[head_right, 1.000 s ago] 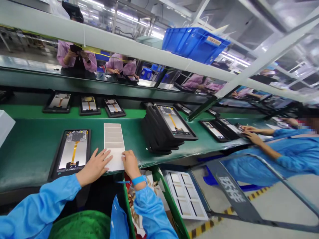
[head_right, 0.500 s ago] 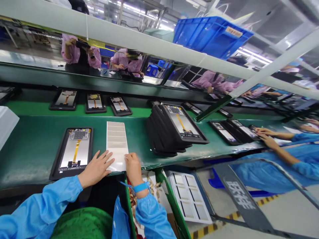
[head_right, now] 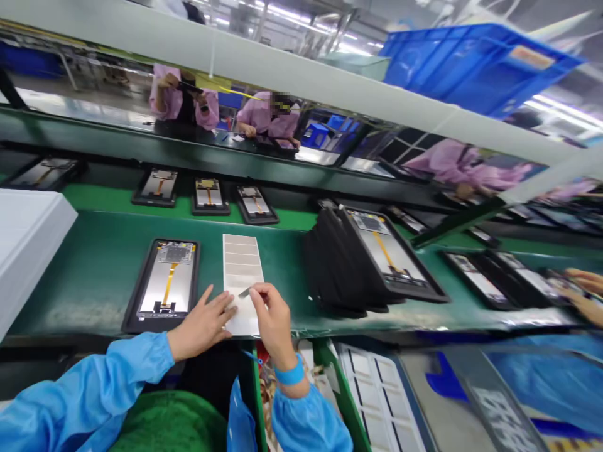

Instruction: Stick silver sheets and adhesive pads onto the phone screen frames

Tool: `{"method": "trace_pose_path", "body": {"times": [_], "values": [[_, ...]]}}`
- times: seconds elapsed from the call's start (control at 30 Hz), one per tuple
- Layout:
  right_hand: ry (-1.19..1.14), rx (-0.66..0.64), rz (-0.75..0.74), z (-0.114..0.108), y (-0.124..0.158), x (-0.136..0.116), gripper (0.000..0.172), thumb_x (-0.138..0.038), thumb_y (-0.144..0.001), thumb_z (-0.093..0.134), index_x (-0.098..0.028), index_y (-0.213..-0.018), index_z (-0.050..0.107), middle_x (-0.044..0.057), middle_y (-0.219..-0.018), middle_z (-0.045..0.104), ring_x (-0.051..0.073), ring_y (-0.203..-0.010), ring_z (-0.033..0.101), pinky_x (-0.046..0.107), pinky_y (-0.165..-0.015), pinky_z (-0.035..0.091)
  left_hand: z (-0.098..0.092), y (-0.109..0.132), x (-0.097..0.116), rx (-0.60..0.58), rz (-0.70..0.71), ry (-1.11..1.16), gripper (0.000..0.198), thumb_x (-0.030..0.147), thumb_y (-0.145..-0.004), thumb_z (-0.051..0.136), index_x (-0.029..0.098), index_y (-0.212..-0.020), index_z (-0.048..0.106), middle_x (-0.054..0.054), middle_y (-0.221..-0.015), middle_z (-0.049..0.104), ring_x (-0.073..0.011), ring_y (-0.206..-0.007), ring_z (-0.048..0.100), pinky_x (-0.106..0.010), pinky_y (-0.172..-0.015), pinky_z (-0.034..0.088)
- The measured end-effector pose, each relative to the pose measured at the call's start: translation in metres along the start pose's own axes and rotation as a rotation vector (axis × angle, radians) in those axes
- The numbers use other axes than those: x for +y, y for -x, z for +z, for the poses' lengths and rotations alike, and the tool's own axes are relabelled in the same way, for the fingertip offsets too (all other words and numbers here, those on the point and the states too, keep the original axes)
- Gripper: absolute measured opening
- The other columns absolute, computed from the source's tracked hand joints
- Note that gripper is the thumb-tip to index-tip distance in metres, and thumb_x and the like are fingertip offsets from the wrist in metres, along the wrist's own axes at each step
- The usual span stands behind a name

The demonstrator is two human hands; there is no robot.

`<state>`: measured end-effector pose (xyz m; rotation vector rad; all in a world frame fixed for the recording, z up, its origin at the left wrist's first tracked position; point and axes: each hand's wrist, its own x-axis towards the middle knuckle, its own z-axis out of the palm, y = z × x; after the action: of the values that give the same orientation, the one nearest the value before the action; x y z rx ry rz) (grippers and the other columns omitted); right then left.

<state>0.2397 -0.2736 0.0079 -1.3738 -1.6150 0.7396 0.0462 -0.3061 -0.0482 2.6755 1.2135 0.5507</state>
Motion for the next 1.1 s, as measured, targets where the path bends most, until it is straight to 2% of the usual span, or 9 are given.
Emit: {"method": "trace_pose_path", "body": {"times": [0.07, 0.17, 0.3, 0.43, 0.5, 0.6, 0.8, 0.97, 1.1], "values": [[-0.087, -0.129, -0.002, 0.029, -0.013, -0.015, 0.021, -0.040, -0.094, 0.058, -0.021, -0.091, 0.064, 0.004, -0.086, 0.068, 0.019, -0.082, 0.063, 0.032, -0.077, 0.050, -0.017, 0.014, 0.000, 0.057, 0.011, 0.032, 0.051, 0.038, -0.093, 0.059, 0.016, -0.138, 0.050, -0.016, -0.143, 0.053, -0.0307, -0.140, 0.041, -0.060, -0.120, 0.023], [-0.126, -0.255, -0.070, 0.082, -0.035, -0.028, 0.018, -0.038, -0.093, 0.058, -0.021, -0.088, 0.064, 0.004, -0.090, 0.069, 0.019, -0.086, 0.064, 0.032, -0.079, 0.050, -0.044, 0.045, -0.013, 0.136, -0.061, 0.058, 0.036, 0.025, -0.096, 0.051, 0.018, -0.131, 0.055, -0.013, -0.132, 0.060, -0.0266, -0.131, 0.049, -0.055, -0.117, 0.031], [-0.070, -0.365, -0.180, 0.148, -0.067, -0.027, 0.011, -0.028, -0.089, 0.059, -0.021, -0.081, 0.063, 0.006, -0.099, 0.066, 0.020, -0.095, 0.062, 0.033, -0.083, 0.049, -0.065, 0.083, -0.060, 0.238, -0.267, -0.017, 0.031, 0.012, -0.095, 0.044, 0.016, -0.120, 0.061, -0.013, -0.119, 0.063, -0.0256, -0.117, 0.056, -0.054, -0.109, 0.040], [0.076, -0.439, -0.190, 0.192, -0.090, -0.017, 0.008, -0.017, -0.085, 0.062, -0.020, -0.077, 0.063, 0.006, -0.100, 0.064, 0.020, -0.100, 0.060, 0.036, -0.092, 0.047, -0.068, 0.096, -0.105, 0.275, -0.391, -0.101, 0.031, 0.013, -0.096, 0.043, 0.016, -0.119, 0.063, -0.014, -0.121, 0.061, -0.0276, -0.116, 0.053, -0.052, -0.103, 0.044], [0.133, -0.466, -0.192, 0.204, -0.096, -0.013, 0.011, -0.015, -0.084, 0.063, -0.020, -0.074, 0.062, 0.006, -0.098, 0.064, 0.021, -0.101, 0.059, 0.037, -0.095, 0.045, -0.068, 0.095, -0.116, 0.278, -0.412, -0.112, 0.031, 0.014, -0.096, 0.044, 0.016, -0.119, 0.064, -0.014, -0.122, 0.061, -0.0281, -0.117, 0.052, -0.050, -0.103, 0.044], [0.164, -0.494, -0.200, 0.211, -0.100, -0.009, 0.012, -0.015, -0.084, 0.064, -0.020, -0.073, 0.063, 0.006, -0.096, 0.065, 0.021, -0.101, 0.058, 0.039, -0.097, 0.044, -0.068, 0.091, -0.123, 0.270, -0.410, -0.106, 0.032, 0.014, -0.095, 0.043, 0.016, -0.119, 0.065, -0.015, -0.124, 0.060, -0.0285, -0.119, 0.051, -0.049, -0.104, 0.043], [0.215, -0.480, -0.205, 0.215, -0.100, -0.005, 0.013, -0.015, -0.085, 0.063, -0.020, -0.072, 0.063, 0.006, -0.095, 0.064, 0.022, -0.102, 0.056, 0.041, -0.096, 0.044, -0.066, 0.079, -0.128, 0.205, -0.386, -0.122, 0.035, 0.013, -0.096, 0.042, 0.016, -0.125, 0.062, -0.016, -0.129, 0.057, -0.0292, -0.124, 0.046, -0.049, -0.106, 0.040], [0.278, -0.448, -0.227, 0.217, -0.096, -0.007, 0.013, -0.014, -0.086, 0.062, -0.020, -0.074, 0.061, 0.007, -0.097, 0.061, 0.023, -0.101, 0.054, 0.040, -0.094, 0.044, -0.062, 0.069, -0.129, 0.141, -0.418, -0.164, 0.037, 0.022, -0.095, 0.049, 0.023, -0.132, 0.058, -0.015, -0.135, 0.053, -0.0318, -0.127, 0.044, -0.053, -0.106, 0.037], [0.352, -0.399, -0.283, 0.215, -0.091, -0.011, 0.005, -0.016, -0.087, 0.061, -0.020, -0.088, 0.059, 0.006, -0.099, 0.058, 0.022, -0.097, 0.053, 0.037, -0.089, 0.045, -0.063, 0.062, -0.122, 0.098, -0.420, -0.225, 0.037, 0.025, -0.095, 0.052, 0.020, -0.132, 0.057, -0.015, -0.137, 0.052, -0.0326, -0.129, 0.042, -0.053, -0.108, 0.033]]}}
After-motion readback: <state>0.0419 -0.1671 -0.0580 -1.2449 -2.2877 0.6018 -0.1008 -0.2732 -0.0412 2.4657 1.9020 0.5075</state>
